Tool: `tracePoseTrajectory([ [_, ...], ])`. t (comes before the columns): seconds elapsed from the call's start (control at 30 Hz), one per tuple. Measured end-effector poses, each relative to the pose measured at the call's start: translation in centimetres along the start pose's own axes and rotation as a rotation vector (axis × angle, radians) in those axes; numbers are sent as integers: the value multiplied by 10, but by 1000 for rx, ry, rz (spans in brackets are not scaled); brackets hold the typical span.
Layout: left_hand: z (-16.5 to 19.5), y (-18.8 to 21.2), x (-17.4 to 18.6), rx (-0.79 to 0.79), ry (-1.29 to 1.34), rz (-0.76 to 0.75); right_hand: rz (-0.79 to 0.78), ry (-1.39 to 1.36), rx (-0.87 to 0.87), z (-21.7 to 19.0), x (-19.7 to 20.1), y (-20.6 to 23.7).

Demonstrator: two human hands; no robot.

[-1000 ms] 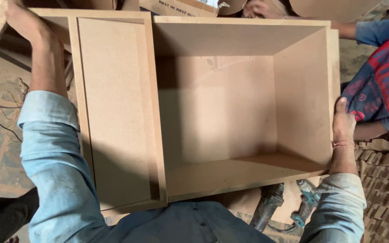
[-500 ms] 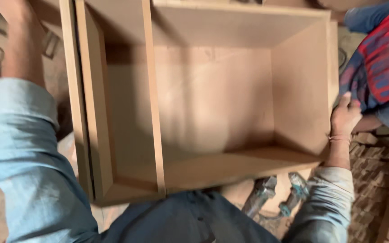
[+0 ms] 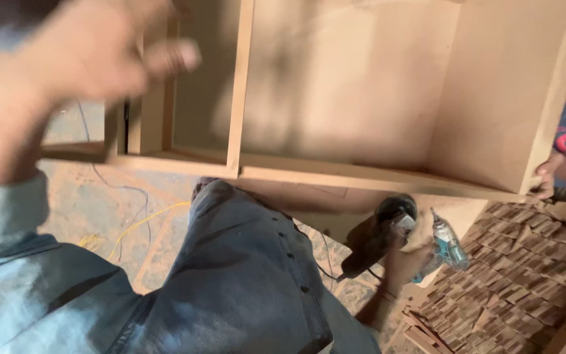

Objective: The person sands the edges and surfaces of a wooden cabinet with an angle grinder, then fits a cabinet door against the carcass and aligns it. They then use a cordless drill to drive screws and secure hinge plates onto the door and cabinet, taking screws from a blue case.

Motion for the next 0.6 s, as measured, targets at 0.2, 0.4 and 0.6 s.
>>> tracePoseTrajectory([
  [0.2, 79, 44, -44, -7, 76, 44, -37, 175, -318, -4, -43, 16],
  [0.4, 86, 65, -66, 176, -7, 74, 55, 145, -267, -3, -36, 16],
  [0.6, 89, 60, -61, 172, -60, 182, -26, -290, -247, 22, -25, 14],
])
Point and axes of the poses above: each hand's wrist, its own y-axis away from the middle knuckle, its own x-axis out of the back of the hand, z = x × y, the point moved 8 cm from there along -y, towards the middle knuckle, and after that the axes turned 8 degrees about -x, right-handed, at the moved point
